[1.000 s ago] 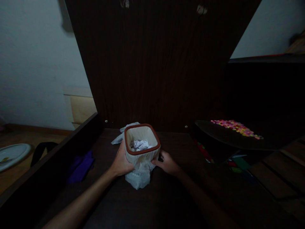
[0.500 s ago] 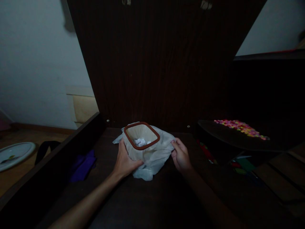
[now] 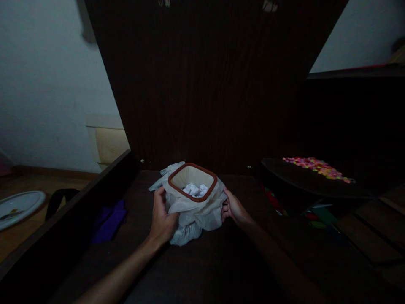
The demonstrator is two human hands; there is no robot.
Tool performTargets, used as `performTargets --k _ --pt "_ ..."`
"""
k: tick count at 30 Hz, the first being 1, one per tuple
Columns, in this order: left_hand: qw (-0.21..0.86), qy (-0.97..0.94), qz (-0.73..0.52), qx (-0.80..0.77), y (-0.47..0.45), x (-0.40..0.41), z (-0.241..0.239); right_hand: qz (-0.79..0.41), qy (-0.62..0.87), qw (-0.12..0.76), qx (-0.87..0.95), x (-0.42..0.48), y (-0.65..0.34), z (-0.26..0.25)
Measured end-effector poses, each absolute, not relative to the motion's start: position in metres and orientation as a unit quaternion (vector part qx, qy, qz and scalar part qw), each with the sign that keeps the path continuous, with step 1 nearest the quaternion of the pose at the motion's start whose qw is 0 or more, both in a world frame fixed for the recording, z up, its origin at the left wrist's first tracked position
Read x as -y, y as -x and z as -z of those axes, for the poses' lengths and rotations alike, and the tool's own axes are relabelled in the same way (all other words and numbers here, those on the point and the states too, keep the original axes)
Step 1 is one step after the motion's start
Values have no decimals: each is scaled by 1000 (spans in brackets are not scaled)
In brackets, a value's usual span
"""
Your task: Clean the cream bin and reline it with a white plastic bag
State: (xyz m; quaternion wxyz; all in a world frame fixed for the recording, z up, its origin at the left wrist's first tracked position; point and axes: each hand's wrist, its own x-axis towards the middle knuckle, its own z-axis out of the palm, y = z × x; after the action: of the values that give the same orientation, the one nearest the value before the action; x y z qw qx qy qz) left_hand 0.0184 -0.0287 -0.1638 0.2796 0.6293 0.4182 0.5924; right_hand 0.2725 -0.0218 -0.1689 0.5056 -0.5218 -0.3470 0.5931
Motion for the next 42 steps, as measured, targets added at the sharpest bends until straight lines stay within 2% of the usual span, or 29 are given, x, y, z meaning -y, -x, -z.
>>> performTargets --k 5,11,14,16,19,22,27,31,33,36,42 --pt "280 -619 -669 -300 -10 27 153 -618 514 453 384 28 -269 166" --pt "273 -589 -714 -262 3 22 134 -559 466 580 366 22 -278 154" --pt "192 -639 -670 -327 13 16 128 -538 422 642 345 17 -285 151" --pt "127 -662 -631 -384 18 9 127 -535 416 652 340 15 -289 153" --pt "71 -678 -571 -458 26 -5 132 -561 434 610 353 12 -296 159" --pt "76 -714 -471 -513 33 -16 139 -608 447 536 379 13 -303 164" --pt "131 -729 -305 -598 36 -16 138 -668 462 379 444 20 -313 166" --pt "206 -706 -288 -613 36 -14 136 -688 454 264 501 29 -314 158" --pt "238 -691 -306 -611 36 -15 138 -688 445 234 524 31 -313 155" --pt "297 -662 -361 -586 33 -18 145 -664 437 259 548 30 -312 156" --pt "415 -587 -484 -499 15 -21 158 -532 448 445 563 17 -310 177"
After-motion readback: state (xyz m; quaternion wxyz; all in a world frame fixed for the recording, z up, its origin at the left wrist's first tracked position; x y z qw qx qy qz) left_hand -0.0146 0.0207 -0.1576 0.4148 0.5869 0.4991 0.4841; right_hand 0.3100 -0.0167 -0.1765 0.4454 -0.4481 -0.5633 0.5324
